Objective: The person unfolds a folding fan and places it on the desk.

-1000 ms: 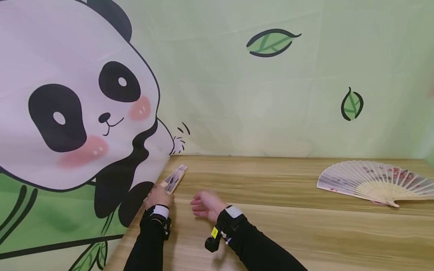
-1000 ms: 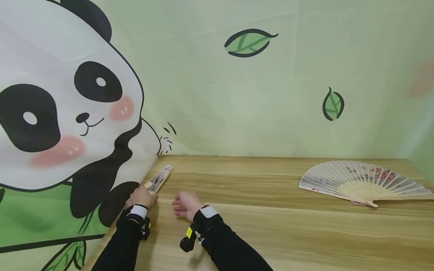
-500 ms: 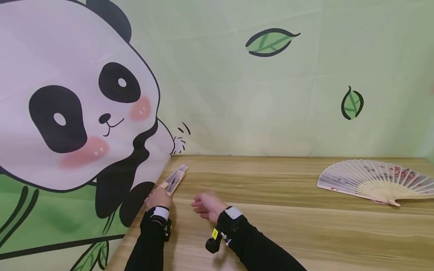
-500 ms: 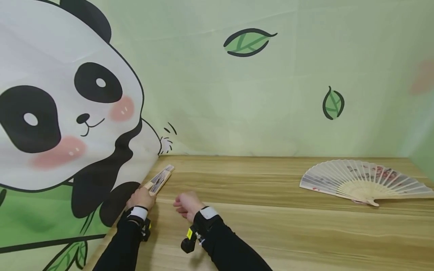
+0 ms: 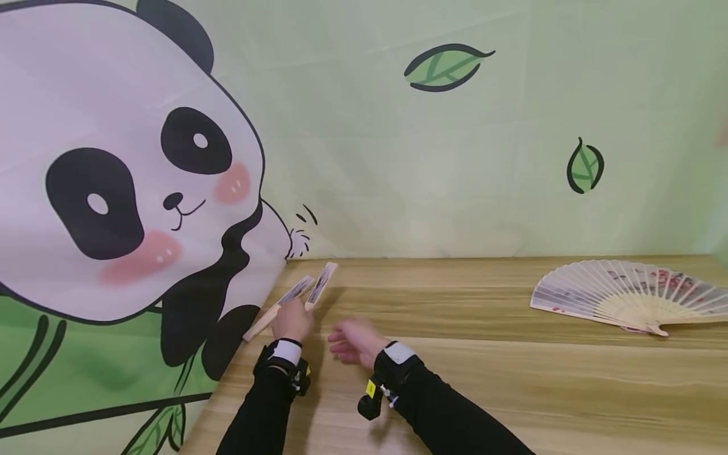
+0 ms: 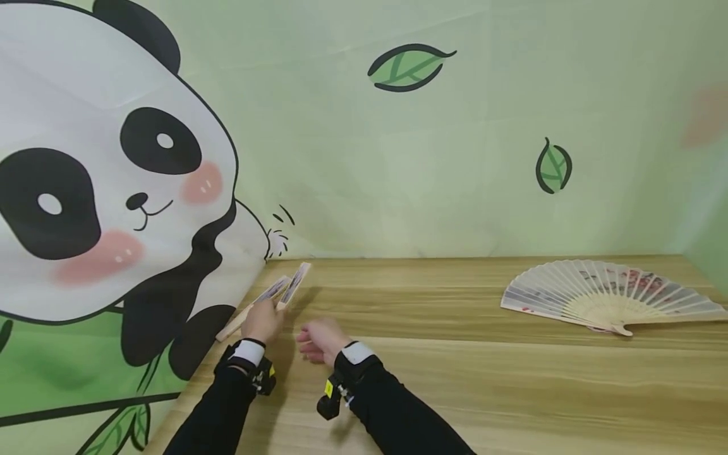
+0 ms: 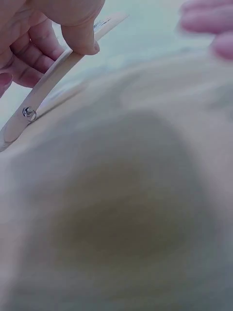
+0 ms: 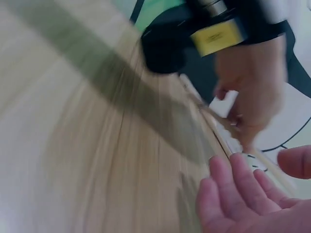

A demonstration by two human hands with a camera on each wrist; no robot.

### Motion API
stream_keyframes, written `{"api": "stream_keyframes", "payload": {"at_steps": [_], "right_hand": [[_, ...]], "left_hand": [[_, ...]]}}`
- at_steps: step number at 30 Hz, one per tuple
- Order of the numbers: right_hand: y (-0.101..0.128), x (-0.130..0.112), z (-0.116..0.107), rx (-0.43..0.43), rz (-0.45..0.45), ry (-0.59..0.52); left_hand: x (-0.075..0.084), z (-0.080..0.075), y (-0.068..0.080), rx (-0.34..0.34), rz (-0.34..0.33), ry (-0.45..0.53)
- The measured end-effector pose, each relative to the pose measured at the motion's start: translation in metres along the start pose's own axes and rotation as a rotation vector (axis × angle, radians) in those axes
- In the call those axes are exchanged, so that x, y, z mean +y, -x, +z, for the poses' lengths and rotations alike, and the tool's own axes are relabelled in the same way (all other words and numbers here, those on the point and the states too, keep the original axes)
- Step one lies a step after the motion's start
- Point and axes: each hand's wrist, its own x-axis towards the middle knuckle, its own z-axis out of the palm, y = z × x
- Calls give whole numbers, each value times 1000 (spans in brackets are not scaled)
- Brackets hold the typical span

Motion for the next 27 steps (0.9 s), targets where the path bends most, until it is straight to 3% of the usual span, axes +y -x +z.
{"api": "stream_keyframes", "payload": {"at_steps": [4,9,19,27], "right_hand": [[-2,-9,-17,30,-64,31],[1,-20,-45,134,-149,50],[17,-46,-113,252,-261,109],[43,-52,-149,359,-325,258]], "left_hand": [[31,3,6,2,91,166],[67,14,18,-32,181,361],[139,32,40,-74,329,517],[179,47,63,-124,385,682]]}}
